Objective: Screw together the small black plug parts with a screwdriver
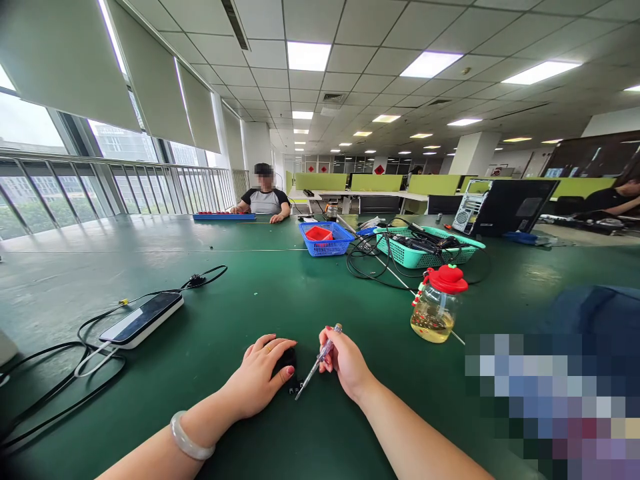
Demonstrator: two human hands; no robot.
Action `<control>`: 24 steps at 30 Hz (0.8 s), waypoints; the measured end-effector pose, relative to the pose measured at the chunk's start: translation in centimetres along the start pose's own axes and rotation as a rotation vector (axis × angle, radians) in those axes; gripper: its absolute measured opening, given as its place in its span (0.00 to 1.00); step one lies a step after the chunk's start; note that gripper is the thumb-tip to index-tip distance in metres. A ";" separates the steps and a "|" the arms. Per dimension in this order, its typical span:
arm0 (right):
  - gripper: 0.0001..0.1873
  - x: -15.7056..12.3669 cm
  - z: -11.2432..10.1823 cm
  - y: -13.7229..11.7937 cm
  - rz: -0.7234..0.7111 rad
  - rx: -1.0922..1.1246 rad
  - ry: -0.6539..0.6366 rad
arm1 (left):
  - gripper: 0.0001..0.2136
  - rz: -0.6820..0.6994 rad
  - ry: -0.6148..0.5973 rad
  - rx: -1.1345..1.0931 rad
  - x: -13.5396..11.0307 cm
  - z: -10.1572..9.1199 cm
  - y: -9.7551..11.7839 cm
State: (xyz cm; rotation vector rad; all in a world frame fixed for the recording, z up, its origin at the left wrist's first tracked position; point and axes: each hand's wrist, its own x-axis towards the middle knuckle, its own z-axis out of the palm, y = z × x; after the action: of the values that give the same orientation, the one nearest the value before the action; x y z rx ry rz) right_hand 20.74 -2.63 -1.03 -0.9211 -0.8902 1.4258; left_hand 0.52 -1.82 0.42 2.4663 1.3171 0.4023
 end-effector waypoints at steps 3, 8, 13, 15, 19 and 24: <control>0.22 0.0 0.0 -0.1 0.001 -0.002 -0.003 | 0.23 -0.008 0.012 0.021 -0.1 0.0 0.1; 0.23 0.1 0.1 -0.1 -0.004 -0.005 -0.001 | 0.26 0.069 -0.013 0.032 -0.6 0.0 0.5; 0.24 0.1 0.2 -0.1 -0.010 0.001 -0.006 | 0.30 0.183 -0.117 0.064 -0.9 -0.3 0.8; 0.24 0.1 0.3 -0.1 -0.006 0.002 -0.005 | 0.33 0.214 -0.134 0.086 -0.9 -0.4 0.9; 0.24 0.2 0.2 0.0 -0.007 0.010 -0.005 | 0.31 0.224 -0.111 0.133 -1.0 -0.3 1.1; 0.23 0.4 0.0 0.1 -0.015 0.028 -0.014 | 0.22 0.290 -0.031 0.175 -1.3 -0.2 1.5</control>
State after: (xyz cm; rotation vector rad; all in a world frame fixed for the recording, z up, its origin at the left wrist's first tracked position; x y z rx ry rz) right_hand 20.64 -2.26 -1.12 -0.8828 -0.8832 1.4304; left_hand 0.90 -3.64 1.11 2.8094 1.0219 0.3255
